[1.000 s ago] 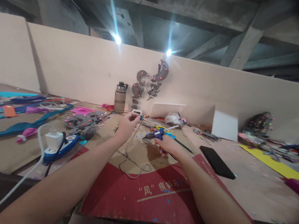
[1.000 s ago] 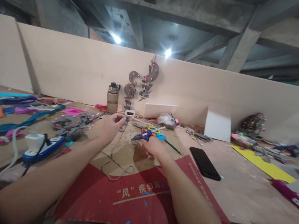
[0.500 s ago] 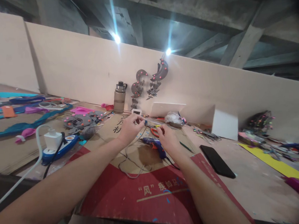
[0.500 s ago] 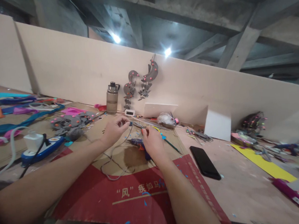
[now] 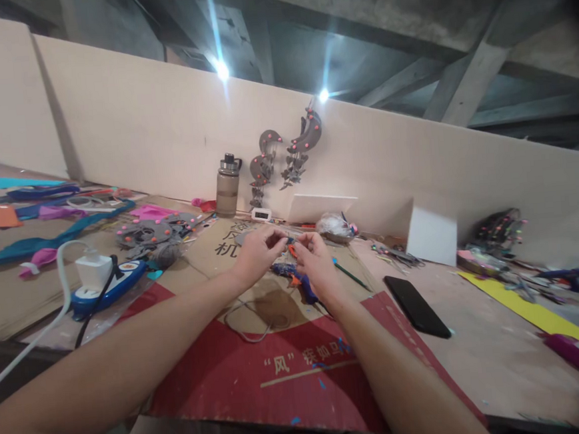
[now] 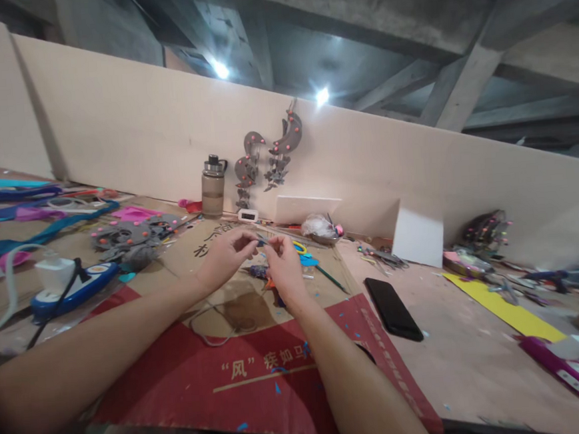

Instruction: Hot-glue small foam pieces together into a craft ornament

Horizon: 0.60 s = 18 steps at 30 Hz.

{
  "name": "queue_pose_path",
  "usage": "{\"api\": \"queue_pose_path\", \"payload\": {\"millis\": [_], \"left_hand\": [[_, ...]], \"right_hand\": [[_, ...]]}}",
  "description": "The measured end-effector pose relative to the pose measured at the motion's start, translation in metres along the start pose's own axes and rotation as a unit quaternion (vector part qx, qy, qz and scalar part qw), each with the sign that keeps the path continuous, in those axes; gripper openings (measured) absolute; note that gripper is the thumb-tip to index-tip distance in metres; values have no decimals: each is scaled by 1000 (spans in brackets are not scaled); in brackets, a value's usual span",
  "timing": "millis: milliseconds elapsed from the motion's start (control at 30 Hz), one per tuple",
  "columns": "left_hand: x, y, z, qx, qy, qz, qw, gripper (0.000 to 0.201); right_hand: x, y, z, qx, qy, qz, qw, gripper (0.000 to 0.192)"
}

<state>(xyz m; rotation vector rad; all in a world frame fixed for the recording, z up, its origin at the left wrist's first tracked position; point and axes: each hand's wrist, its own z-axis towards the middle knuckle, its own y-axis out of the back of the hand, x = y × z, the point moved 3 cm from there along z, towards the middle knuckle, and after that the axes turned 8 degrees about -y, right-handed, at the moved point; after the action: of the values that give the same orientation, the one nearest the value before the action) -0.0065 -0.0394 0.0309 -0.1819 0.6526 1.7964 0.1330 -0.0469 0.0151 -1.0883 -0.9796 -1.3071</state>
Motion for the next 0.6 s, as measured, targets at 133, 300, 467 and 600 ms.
{"api": "queue_pose_path", "payload": {"millis": [133,300,467,600], "left_hand": [[4,-5,-2,-8,52,-107,993,17],[-7,-3,-2,12,66,-115,991,15],[-5,-6,-1,56,116,-205,970,18],[-1,-8,1,88,122,-215,965,22]], "right_hand": [[6,6,0,-50,66,-124,989,22],[10,9,-1,-56,73,-174,980,24],[12,12,1,-60,92,-184,977,23],[17,10,-1,-69,132,-244,958,18]]}}
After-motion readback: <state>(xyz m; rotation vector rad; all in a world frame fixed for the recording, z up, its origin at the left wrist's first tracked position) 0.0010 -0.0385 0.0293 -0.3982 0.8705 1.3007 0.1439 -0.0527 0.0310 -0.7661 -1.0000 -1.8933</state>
